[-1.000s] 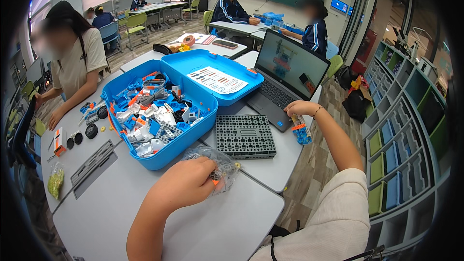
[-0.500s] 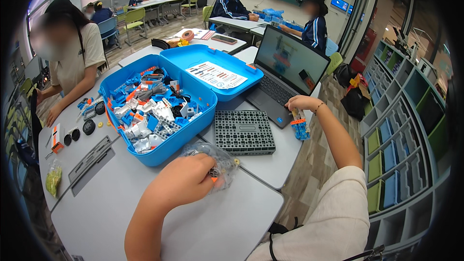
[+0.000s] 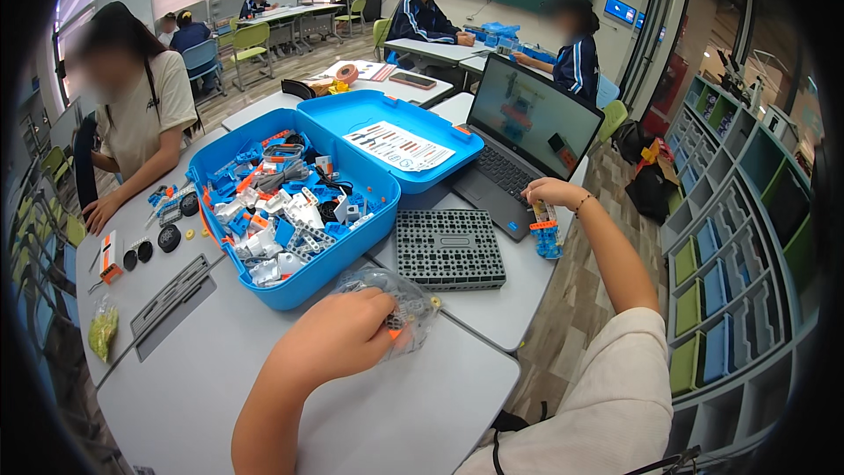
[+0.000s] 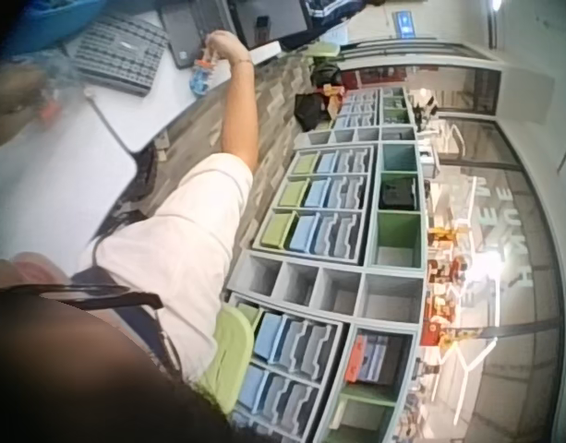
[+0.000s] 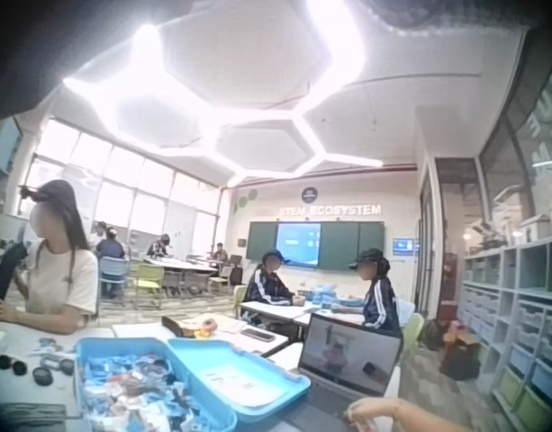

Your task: The person assembles a small LEGO model using various colored bricks and beams. They connect pieces by hand, occasionally reference a laptop screen, and add components to build a small structure.

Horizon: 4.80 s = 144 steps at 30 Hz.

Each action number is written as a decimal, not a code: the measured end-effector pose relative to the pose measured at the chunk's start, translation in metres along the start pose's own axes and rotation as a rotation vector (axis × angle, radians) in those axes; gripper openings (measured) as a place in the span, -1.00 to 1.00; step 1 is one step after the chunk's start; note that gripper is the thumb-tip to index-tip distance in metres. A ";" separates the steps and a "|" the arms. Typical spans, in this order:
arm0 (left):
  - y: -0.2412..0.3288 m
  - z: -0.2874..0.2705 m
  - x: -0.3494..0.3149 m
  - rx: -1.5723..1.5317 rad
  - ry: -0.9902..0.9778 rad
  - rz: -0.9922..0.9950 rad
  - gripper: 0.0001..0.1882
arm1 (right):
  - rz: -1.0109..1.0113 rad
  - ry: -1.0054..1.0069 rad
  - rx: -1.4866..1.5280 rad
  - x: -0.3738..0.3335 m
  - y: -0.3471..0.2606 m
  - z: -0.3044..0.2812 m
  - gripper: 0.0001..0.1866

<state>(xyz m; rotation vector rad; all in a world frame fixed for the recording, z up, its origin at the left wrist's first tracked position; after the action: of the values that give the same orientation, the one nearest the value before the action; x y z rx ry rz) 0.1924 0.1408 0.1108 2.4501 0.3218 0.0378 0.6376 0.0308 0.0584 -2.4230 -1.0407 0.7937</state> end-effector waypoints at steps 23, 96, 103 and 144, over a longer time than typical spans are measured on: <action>0.002 -0.001 0.000 0.003 0.023 0.044 -0.74 | -0.235 -0.096 -0.455 0.026 0.002 0.003 -0.68; -0.001 0.000 0.001 -0.006 0.006 0.027 -0.70 | -0.158 -0.157 0.016 0.058 -0.063 0.028 -0.69; 0.000 -0.001 0.002 0.006 -0.001 0.012 -0.71 | -0.177 -0.189 -0.017 0.055 -0.068 0.028 -0.68; -0.003 0.001 0.003 0.002 0.012 0.037 -0.68 | 0.056 -0.111 0.078 0.015 0.003 -0.026 -0.69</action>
<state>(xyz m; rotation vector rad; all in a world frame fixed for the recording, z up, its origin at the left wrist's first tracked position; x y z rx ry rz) 0.1952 0.1431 0.1083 2.4587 0.2819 0.0676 0.6647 0.0370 0.0715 -2.3751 -0.9668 0.9787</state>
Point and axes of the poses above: each hand's wrist, its own x-axis towards the middle knuckle, its own z-axis out of the palm, y = z × x, the point moved 2 cm from there along x, towards the middle knuckle, and after that the axes turned 6 degrees about -x, right-handed, at the moved point
